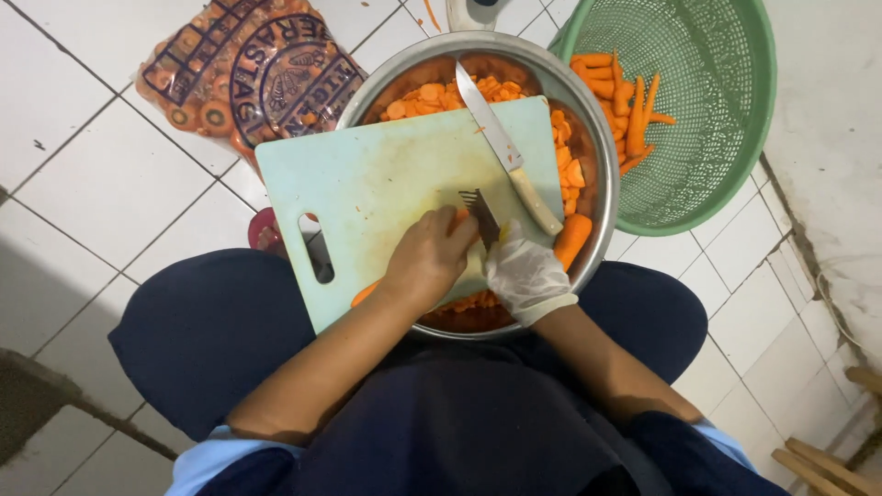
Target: The person slices carrots into thin rounds using a crinkle-cut knife on a cutting board. The sliced carrots are collected in a metal bowl placed below the board.
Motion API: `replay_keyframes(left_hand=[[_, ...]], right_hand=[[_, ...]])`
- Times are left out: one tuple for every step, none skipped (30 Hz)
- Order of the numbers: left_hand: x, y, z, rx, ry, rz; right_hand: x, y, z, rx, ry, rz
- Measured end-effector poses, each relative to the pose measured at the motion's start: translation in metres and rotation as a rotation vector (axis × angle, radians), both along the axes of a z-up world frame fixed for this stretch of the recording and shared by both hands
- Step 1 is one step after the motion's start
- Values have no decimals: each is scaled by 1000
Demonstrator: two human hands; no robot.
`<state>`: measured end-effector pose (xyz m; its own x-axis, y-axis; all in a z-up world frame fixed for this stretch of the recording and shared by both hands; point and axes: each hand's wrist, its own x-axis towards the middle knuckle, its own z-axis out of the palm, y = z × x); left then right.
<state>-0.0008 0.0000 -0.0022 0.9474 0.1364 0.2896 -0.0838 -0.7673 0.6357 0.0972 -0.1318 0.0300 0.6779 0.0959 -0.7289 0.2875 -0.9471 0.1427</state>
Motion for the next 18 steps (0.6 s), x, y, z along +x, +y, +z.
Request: replay_keyframes(left_hand=[[2, 3, 2, -5, 2, 2], [3, 5, 4, -4, -1, 27], [2, 7, 7, -3, -4, 52], [2, 5, 5, -4, -7, 47], [1, 2, 5, 13, -18, 50], [5, 6, 4, 47, -45, 56], [8, 9, 4, 64, -63, 54], [5, 7, 6, 39, 1, 51], [1, 6, 7, 15, 66, 47], [-1, 2, 2, 20, 55, 49], [-3, -2, -3, 21, 76, 52], [-2, -1, -9, 26, 93, 59], [-1, 3, -10, 35, 79, 64], [-2, 3, -11, 5, 102, 49], [-2, 2, -13, -25, 126, 33], [-2, -1, -15, -25, 121, 33], [-2, -4, -18, -3, 98, 37], [1, -7, -20, 20, 74, 46]], right_hand=[[0, 7, -1, -5, 2, 2], [-3, 14, -1, 15, 22, 19], [-6, 19, 0, 35, 42, 37], [-7, 21, 1, 34, 40, 32], [-10, 21, 4, 61, 51, 45], [-7, 28, 5, 106, 46, 62], [-5, 24, -4, 122, 28, 61], [-9, 16, -10, 117, 38, 162], [-13, 8, -17, 112, 48, 264], [-13, 0, -28, 115, 38, 266], [-14, -8, -38, 108, 14, 226], [-11, -11, -49, 106, -13, 190], [-9, -2, -20, 114, -28, 195], [-11, 1, 10, 127, -65, 152], [-13, 5, 40, 140, -103, 109], [-17, -8, 29, 140, -107, 109], [-20, -20, 18, 168, -226, 286], [-20, -32, 7, 196, -345, 468]])
